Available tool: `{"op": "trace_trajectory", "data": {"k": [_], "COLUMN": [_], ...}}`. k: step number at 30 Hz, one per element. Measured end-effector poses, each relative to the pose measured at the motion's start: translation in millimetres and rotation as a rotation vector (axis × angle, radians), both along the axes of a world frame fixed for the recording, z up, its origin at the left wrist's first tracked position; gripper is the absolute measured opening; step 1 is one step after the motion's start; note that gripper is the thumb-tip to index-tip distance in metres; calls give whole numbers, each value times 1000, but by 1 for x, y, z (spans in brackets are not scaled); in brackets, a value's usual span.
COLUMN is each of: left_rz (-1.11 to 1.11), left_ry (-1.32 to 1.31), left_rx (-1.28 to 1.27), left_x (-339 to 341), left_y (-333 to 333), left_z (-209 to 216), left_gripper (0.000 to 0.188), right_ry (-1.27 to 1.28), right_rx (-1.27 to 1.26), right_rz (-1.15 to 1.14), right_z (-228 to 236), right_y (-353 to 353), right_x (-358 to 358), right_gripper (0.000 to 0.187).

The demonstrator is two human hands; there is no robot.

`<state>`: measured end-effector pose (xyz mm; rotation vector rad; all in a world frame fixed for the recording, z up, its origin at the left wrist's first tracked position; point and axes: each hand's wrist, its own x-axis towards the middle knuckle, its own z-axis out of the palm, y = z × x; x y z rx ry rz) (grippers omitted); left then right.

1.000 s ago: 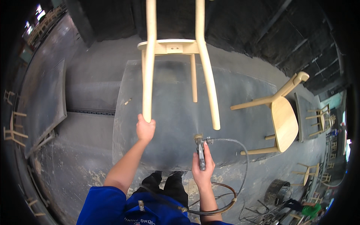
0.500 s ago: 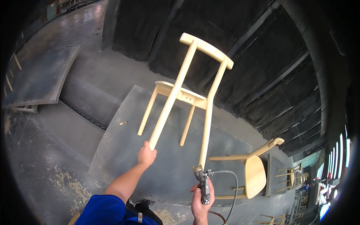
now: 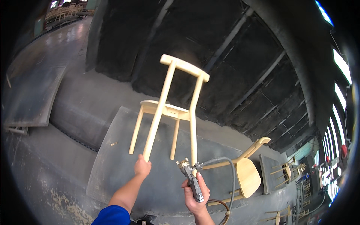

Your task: The person uses a spray gun to apply finish to multiple wooden chairs in a workshop. They repeatedly pick up each chair, rotate it to access all sides, spray the surfaces, and place it back on a platform. The process is repeated for several chairs throughout the clip.

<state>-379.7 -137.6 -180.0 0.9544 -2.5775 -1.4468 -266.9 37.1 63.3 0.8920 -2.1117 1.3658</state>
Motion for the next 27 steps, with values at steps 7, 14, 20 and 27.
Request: {"op": "trace_trajectory", "data": {"k": [7, 14, 20, 27], "left_rz": [14, 30, 3, -30], "left_ry": [58, 75, 104, 106], "left_rx": [-15, -24, -45, -73], "left_x": [10, 29, 56, 86], "left_y": [5, 13, 21, 37], "left_z": [-10, -28, -45, -80], "left_gripper": [39, 37, 38, 42], "right_ry": [-63, -67, -303, -635], "right_rx": [-120, -269, -392, -289], "right_rz": [-218, -315, -400, -611], "right_z": [27, 67, 95, 66], "right_y": [20, 49, 63, 108], "right_x": [0, 26, 61, 157], "right_gripper": [58, 60, 55, 48]}}
